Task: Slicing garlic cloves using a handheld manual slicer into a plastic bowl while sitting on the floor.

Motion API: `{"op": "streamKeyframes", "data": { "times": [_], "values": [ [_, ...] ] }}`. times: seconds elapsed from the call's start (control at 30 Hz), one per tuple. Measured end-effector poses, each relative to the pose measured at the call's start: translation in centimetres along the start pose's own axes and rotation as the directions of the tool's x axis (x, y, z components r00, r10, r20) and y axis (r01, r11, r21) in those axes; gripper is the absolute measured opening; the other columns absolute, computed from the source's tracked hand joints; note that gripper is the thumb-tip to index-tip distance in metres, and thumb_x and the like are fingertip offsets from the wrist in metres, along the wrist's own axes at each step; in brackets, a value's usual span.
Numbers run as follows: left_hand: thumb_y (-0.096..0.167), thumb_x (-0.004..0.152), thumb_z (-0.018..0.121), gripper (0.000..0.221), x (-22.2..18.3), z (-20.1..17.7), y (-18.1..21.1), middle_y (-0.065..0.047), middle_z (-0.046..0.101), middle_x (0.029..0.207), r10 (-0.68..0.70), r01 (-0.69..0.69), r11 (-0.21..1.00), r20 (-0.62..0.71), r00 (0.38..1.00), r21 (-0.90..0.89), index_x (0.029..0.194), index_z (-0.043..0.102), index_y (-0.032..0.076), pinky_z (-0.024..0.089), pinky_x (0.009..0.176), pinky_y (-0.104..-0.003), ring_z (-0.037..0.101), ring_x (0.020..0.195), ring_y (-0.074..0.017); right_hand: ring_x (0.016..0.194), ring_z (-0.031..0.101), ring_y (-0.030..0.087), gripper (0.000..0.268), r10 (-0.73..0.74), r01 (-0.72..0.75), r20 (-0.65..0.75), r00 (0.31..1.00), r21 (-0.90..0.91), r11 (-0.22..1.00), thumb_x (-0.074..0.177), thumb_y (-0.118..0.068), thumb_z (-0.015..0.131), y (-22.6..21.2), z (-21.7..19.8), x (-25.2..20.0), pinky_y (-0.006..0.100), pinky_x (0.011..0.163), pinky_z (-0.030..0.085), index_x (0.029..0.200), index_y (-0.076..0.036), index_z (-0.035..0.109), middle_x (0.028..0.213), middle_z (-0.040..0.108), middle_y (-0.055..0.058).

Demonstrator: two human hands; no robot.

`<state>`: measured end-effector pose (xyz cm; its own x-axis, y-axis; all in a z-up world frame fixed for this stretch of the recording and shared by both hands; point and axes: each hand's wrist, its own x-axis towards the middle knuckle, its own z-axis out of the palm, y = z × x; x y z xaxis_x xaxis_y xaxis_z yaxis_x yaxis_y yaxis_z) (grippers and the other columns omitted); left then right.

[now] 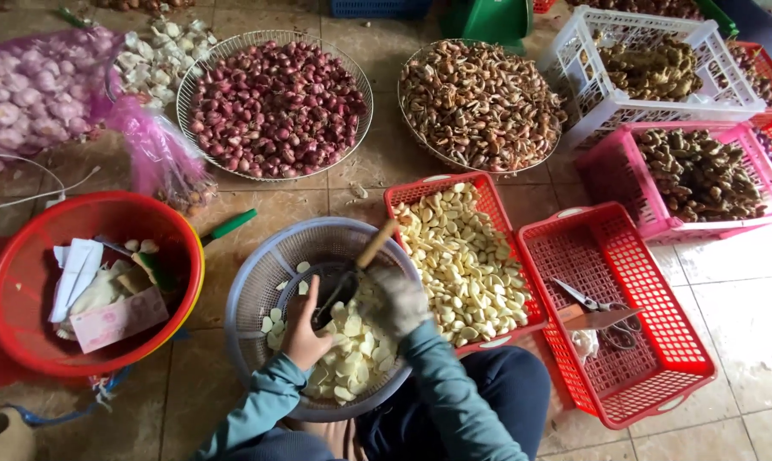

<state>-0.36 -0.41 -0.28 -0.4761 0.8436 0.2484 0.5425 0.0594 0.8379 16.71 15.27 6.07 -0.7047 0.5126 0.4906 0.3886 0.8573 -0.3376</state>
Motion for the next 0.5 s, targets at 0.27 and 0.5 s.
{"op": "streamKeyframes", "data": {
  "times": [0.27, 0.5],
  "values": [
    [-0.003, 0.052, 0.069, 0.113, 0.2, -0.7, -0.3, -0.013, 0.052, 0.107, -0.050, 0.055, 0.998, -0.137, 0.989, 0.027, 0.159, 0.040, 0.019, 0.044, 0.099, -0.041, 0.055, 0.106, -0.0326, 0.087, 0.077, 0.029, 0.056, 0.943, -0.771, 0.161, 0.291, -0.544, 0.331, 0.094, -0.058, 0.042, 18.5, 3.0, -1.9, 0.043, 0.068, 0.056, 0.096, -0.015, 0.077, 0.087, 0.078, 0.006],
    [0.000, 0.050, 0.068, 0.113, 0.3, 0.1, 0.0, -0.010, 0.051, 0.103, -0.085, 0.089, 0.996, -0.118, 0.989, 0.028, 0.158, 0.042, 0.024, 0.046, 0.094, -0.040, 0.056, 0.101, -0.0301, 0.102, 0.074, 0.029, 0.036, 0.922, -0.837, 0.254, 0.294, -0.398, 0.376, 0.084, -0.072, 0.049, 18.9, -0.2, -2.4, 0.048, 0.080, 0.062, 0.116, -0.063, 0.064, 0.112, 0.076, -0.002]
  ]
}}
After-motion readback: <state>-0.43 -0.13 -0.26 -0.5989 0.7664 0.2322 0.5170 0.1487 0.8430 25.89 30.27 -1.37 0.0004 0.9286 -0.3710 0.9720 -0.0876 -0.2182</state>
